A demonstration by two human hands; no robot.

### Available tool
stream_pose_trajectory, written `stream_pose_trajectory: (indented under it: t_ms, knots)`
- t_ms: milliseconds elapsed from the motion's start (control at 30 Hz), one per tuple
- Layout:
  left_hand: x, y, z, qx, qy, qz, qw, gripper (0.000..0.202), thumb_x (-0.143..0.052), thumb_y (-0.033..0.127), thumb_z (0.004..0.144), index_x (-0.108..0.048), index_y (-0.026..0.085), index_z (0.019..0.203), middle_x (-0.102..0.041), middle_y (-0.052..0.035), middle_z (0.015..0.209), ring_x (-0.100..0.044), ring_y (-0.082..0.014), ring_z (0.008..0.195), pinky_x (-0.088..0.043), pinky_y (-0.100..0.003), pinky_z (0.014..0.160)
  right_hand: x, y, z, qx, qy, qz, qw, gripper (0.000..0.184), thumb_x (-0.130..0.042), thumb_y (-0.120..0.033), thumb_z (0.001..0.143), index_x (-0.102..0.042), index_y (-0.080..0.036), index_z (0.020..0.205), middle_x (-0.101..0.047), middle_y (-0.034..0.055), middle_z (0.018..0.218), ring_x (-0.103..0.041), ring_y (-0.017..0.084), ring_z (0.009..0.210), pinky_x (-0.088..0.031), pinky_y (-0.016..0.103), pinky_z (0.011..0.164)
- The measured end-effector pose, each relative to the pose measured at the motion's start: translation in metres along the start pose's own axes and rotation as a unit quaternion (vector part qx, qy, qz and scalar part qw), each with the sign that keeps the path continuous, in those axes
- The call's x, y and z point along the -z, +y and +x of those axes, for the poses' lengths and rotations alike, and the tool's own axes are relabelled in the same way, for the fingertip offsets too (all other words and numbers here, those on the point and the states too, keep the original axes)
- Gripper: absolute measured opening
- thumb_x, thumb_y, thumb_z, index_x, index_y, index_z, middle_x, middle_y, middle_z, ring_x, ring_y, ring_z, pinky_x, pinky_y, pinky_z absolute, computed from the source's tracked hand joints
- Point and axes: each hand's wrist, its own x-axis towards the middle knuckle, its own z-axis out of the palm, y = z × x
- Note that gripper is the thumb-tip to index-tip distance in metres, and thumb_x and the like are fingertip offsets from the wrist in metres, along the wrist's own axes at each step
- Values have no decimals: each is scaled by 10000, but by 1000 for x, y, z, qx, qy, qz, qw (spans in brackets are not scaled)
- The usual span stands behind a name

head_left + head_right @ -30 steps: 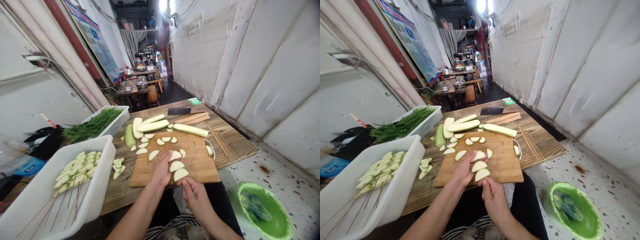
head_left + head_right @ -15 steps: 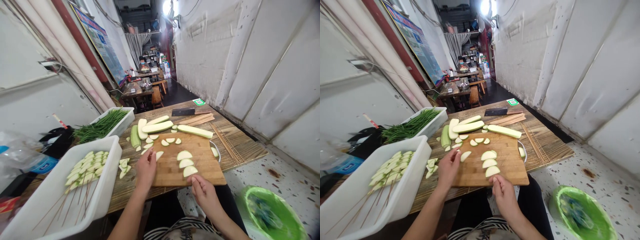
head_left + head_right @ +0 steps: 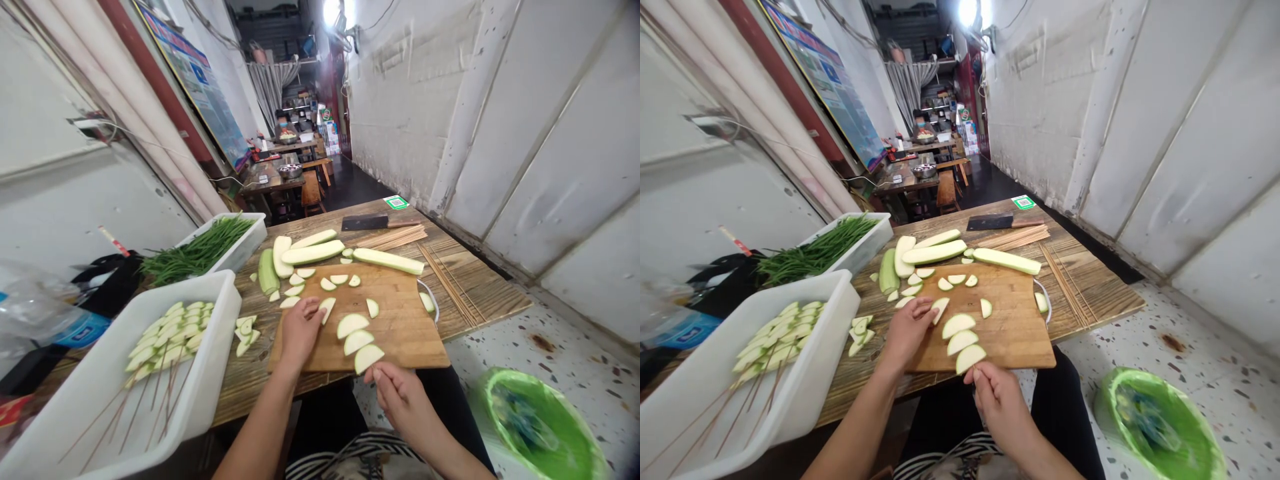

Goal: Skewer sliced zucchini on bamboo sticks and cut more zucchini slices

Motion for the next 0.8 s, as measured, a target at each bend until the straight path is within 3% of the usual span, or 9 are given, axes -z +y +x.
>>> stream_pose_trajectory:
  t_ms: [67,133,233,367,433,500,700,800]
  knots:
    - [-1,2,0,92,-47,-163,981,294,-679,223,660,-604,155,935,-639,-33,788,-564,-111,632,-420,-191,535,-2,-3,-3,3,-16,-8,1000,305,-385,-419,893,-500,-162,777,-270,-98,465,-232,72,414,-175,202,402]
    - [-2,6,0,170,-71,-297,937,233,-649,174,696,-613,138,923,-626,-18,743,-525,-69,537,-396,-159,456,-3,-4,-6,7,-30,-19,999,298,-385,-407,894,-500,-163,767,-271,-94,475,-239,76,428,-183,205,412]
    - [-4,12,-1,232,-77,-409,879,143,-564,101,761,-611,111,896,-634,-51,770,-577,-91,590,-492,-194,526,-5,-5,-7,4,-36,-29,999,296,-393,-406,887,-499,-164,756,-275,-91,480,-239,80,435,-184,207,415]
    - [-7,19,-3,264,-6,-456,850,107,-524,17,773,-588,76,835,-646,-92,817,-628,-137,712,-561,-267,672,-4,-4,-7,-4,-36,-32,999,294,-397,-415,877,-498,-167,754,-278,-89,479,-243,84,437,-187,207,415]
    - [-8,21,-3,271,25,-465,842,101,-532,4,768,-576,77,821,-650,-91,828,-635,-141,736,-569,-262,682,-4,-5,-7,-5,-37,-32,999,289,-397,-411,876,-498,-168,755,-277,-89,480,-244,85,437,-189,209,415]
    - [-8,21,-3,279,20,-462,841,91,-533,24,778,-570,77,841,-654,-108,854,-646,-168,773,-576,-280,677,-4,-5,-6,-4,-38,-40,998,288,-396,-404,876,-501,-166,753,-278,-87,479,-248,86,438,-193,211,418]
    - [-6,19,-4,256,-15,-395,882,51,-553,83,789,-583,57,821,-662,-161,857,-666,-211,762,-578,-293,645,-4,-1,-6,-6,-39,-48,998,287,-378,-397,893,-495,-171,760,-262,-88,485,-238,87,440,-181,215,418]
    - [-5,16,-3,245,-34,-388,888,64,-587,106,772,-595,64,820,-668,-161,863,-666,-211,777,-572,-304,678,-4,-1,-6,-11,-44,-43,998,285,-384,-399,894,-501,-168,774,-259,-88,489,-235,87,444,-173,215,419]
